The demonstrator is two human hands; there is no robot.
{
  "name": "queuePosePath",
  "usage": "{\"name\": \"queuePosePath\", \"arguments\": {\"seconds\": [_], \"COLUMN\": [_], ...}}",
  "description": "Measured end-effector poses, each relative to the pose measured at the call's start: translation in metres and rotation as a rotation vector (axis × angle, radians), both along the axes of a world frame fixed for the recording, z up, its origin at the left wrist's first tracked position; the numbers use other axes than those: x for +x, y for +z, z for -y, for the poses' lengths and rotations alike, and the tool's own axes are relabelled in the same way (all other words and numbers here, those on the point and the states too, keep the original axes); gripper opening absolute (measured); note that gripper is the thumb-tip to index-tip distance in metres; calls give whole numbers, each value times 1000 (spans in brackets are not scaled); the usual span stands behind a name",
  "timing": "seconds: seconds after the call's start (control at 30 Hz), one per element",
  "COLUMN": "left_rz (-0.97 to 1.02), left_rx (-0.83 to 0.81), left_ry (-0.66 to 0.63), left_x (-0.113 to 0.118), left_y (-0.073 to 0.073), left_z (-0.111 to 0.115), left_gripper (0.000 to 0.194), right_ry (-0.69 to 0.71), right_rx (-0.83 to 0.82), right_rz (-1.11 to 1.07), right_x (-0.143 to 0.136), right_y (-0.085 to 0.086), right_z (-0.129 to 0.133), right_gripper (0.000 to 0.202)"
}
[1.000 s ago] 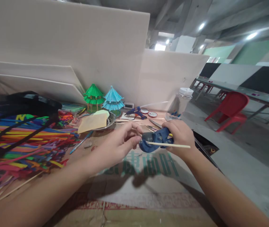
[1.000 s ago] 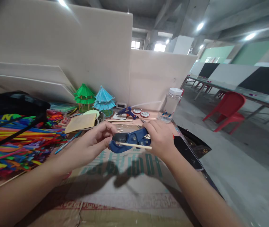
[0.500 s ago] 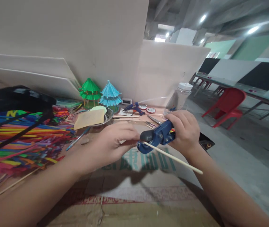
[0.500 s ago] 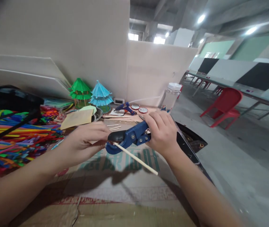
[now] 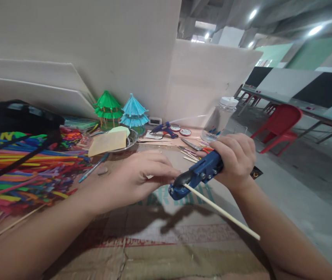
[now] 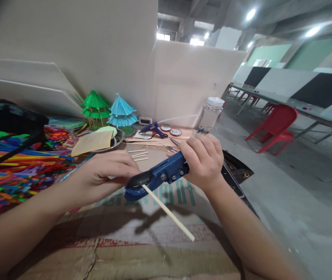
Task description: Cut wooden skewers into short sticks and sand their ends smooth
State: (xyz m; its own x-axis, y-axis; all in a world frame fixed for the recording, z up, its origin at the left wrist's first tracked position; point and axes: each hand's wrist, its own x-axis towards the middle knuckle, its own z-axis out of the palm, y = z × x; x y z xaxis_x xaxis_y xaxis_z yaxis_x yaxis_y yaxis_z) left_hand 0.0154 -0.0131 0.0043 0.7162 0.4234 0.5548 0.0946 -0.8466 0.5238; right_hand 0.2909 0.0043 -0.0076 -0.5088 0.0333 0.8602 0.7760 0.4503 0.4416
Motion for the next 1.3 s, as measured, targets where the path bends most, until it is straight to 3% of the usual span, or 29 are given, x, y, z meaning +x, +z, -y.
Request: {"name": "queuePosePath", "arguments": {"seconds": [0.5, 0.67, 0.83, 0.97, 1.17, 1.3], "left_rz": [-55, -77, -83, -86, -97, -86], "left_rx": [-30, -48, -53, -37, -44, -88], "left_ry": [11, -18, -35, -36, -42, -62], "left_x": [2, 2, 2, 2, 3, 3], "left_y": [3, 2, 0, 0, 2, 1], "left_z": [2, 2, 0, 1, 1, 4], "left_gripper": [19, 19, 20, 20, 22, 16], "right_ry": [-16, 54, -75, 12, -69, 49], "right_rx": [17, 75, 98, 126, 46, -12], "right_rz": [13, 36, 70, 81, 77, 93], "right_x": [11, 13, 12, 13, 17, 12], "right_y": [4, 5, 7, 7, 4, 5], "right_z": [2, 2, 2, 3, 2, 3], "right_gripper": [18, 19, 21, 24, 18, 17]}}
